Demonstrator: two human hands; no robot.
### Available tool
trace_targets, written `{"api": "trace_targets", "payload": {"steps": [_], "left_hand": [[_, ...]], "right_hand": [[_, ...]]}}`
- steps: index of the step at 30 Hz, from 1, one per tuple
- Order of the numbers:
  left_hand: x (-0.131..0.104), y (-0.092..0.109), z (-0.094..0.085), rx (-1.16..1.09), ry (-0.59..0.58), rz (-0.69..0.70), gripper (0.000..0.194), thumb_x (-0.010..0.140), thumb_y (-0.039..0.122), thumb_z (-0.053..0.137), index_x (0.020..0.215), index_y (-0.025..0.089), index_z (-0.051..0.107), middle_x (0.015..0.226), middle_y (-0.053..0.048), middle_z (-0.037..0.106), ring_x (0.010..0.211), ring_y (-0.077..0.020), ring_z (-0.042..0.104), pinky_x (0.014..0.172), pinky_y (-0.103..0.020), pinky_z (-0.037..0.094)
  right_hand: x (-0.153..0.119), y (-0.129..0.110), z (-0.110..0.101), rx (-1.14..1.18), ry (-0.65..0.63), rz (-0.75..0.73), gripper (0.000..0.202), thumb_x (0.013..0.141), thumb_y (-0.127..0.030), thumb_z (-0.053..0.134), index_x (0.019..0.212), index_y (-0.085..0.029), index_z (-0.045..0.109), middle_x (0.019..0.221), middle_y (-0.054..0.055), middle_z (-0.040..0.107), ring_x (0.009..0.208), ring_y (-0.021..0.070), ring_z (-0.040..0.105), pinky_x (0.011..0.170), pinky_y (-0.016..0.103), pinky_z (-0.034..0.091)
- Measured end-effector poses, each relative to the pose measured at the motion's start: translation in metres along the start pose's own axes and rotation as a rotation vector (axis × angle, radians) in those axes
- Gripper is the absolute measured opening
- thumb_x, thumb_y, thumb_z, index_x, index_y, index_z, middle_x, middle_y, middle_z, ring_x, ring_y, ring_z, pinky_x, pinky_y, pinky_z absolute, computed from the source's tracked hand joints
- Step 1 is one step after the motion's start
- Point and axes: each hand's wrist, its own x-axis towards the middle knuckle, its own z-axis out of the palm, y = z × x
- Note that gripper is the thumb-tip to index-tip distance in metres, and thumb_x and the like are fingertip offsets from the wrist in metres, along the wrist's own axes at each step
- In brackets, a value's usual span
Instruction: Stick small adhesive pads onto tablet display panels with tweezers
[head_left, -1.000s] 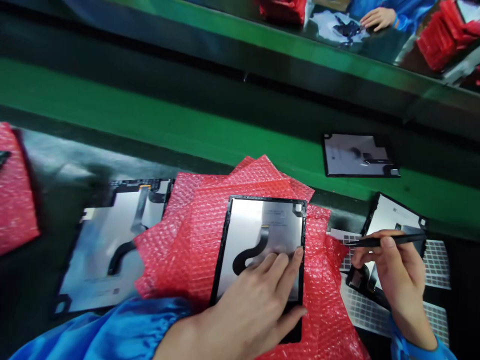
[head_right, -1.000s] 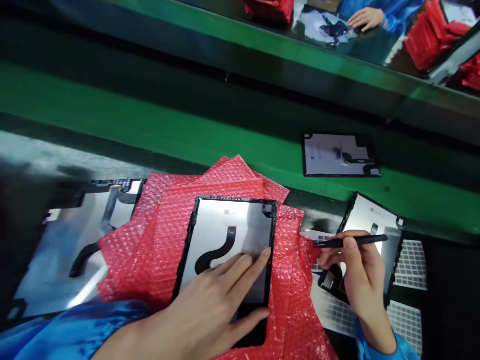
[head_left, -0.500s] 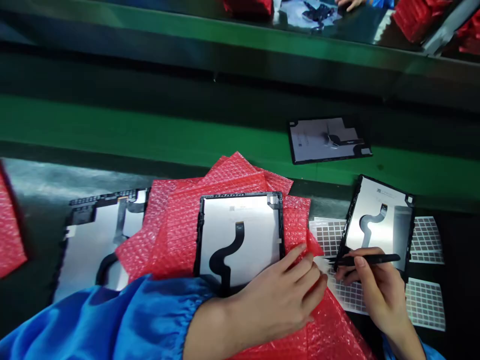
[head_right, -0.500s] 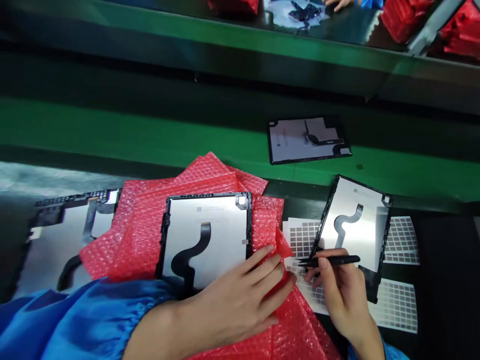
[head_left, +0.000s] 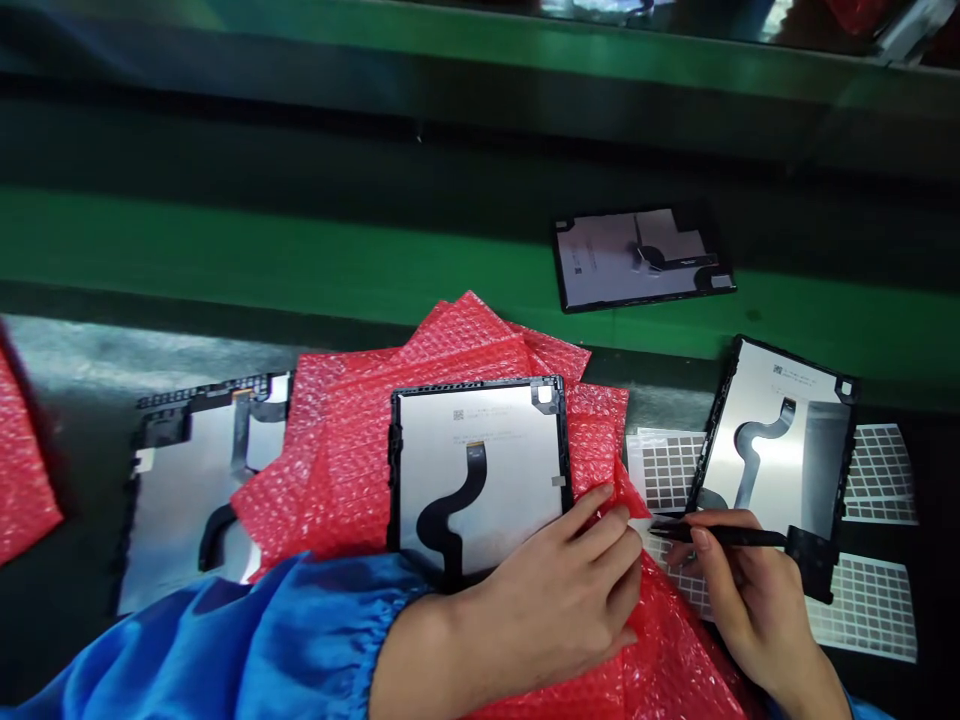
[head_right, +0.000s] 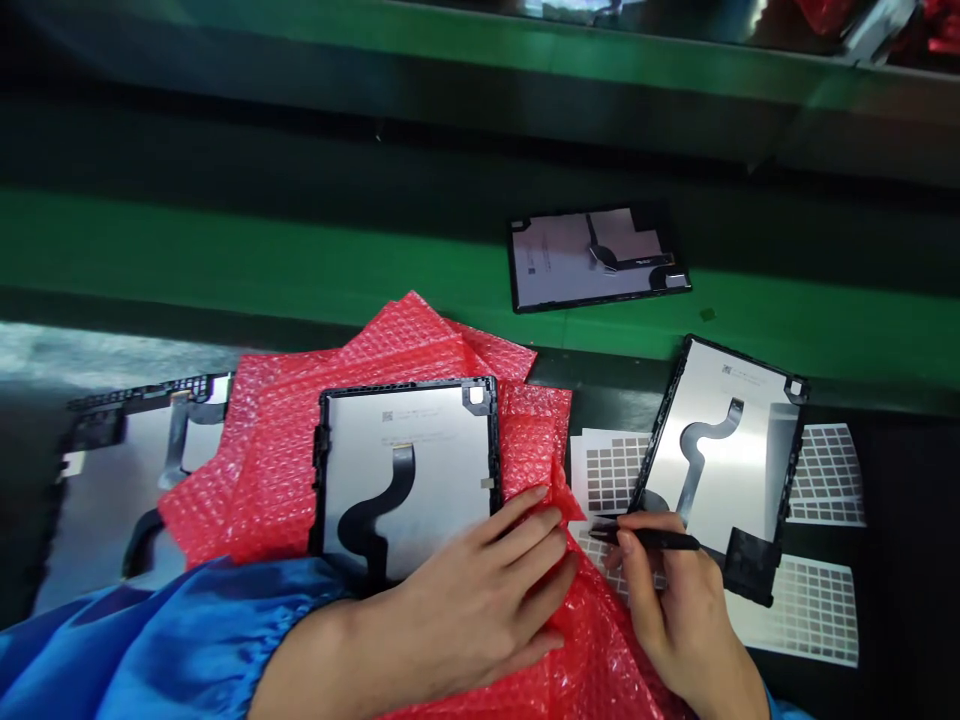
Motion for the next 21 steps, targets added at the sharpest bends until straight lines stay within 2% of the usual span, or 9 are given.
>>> {"api": "trace_targets", "payload": {"steps": [9, 13, 18, 21], "left_hand": [[0.0012, 0.0004, -0.0024, -0.005, -0.044, 0.008, 0.044, 0.103, 0.053, 0.068, 0.113, 0.012, 0.08, 0.114, -0.01, 0.074, 0.119, -0.0321, 0.066, 0.123, -0.051, 0.037], [0.0007, 0.0009, -0.0044, -0.005, -0.04, 0.005, 0.045, 0.105, 0.053, 0.065, 0.112, 0.012, 0.079, 0.115, -0.011, 0.074, 0.117, -0.0314, 0.066, 0.123, -0.052, 0.037], [0.0007, 0.0017, -0.0023, 0.005, -0.066, 0.008, 0.046, 0.105, 0.054, 0.065, 0.114, 0.012, 0.079, 0.117, -0.012, 0.074, 0.118, -0.0313, 0.066, 0.124, -0.053, 0.036], [0.0018, 0.0027, -0.0028, 0.018, -0.066, 0.016, 0.043, 0.105, 0.052, 0.065, 0.114, 0.013, 0.08, 0.118, -0.012, 0.075, 0.117, -0.0312, 0.066, 0.124, -0.054, 0.037]], "right_hand": [[0.0004, 0.0031, -0.0047, -0.035, -0.036, 0.008, 0.015, 0.111, -0.028, 0.062, 0.125, -0.029, 0.068, 0.093, 0.002, 0.082, 0.07, 0.0206, 0.082, 0.062, 0.026, 0.067], [0.0011, -0.0003, -0.0021, 0.007, 0.006, 0.063, 0.013, 0.11, -0.033, 0.065, 0.12, -0.028, 0.071, 0.091, 0.003, 0.082, 0.066, 0.0215, 0.081, 0.061, 0.029, 0.067], [0.0002, 0.0011, 0.0006, 0.206, 0.034, 0.189, 0.014, 0.11, -0.036, 0.065, 0.118, -0.027, 0.072, 0.093, 0.006, 0.082, 0.072, 0.0234, 0.081, 0.063, 0.03, 0.068], [0.0025, -0.0017, -0.0062, 0.345, 0.111, 0.257, 0.014, 0.109, -0.038, 0.068, 0.111, -0.026, 0.074, 0.087, 0.006, 0.082, 0.067, 0.0236, 0.079, 0.061, 0.032, 0.067]]}}
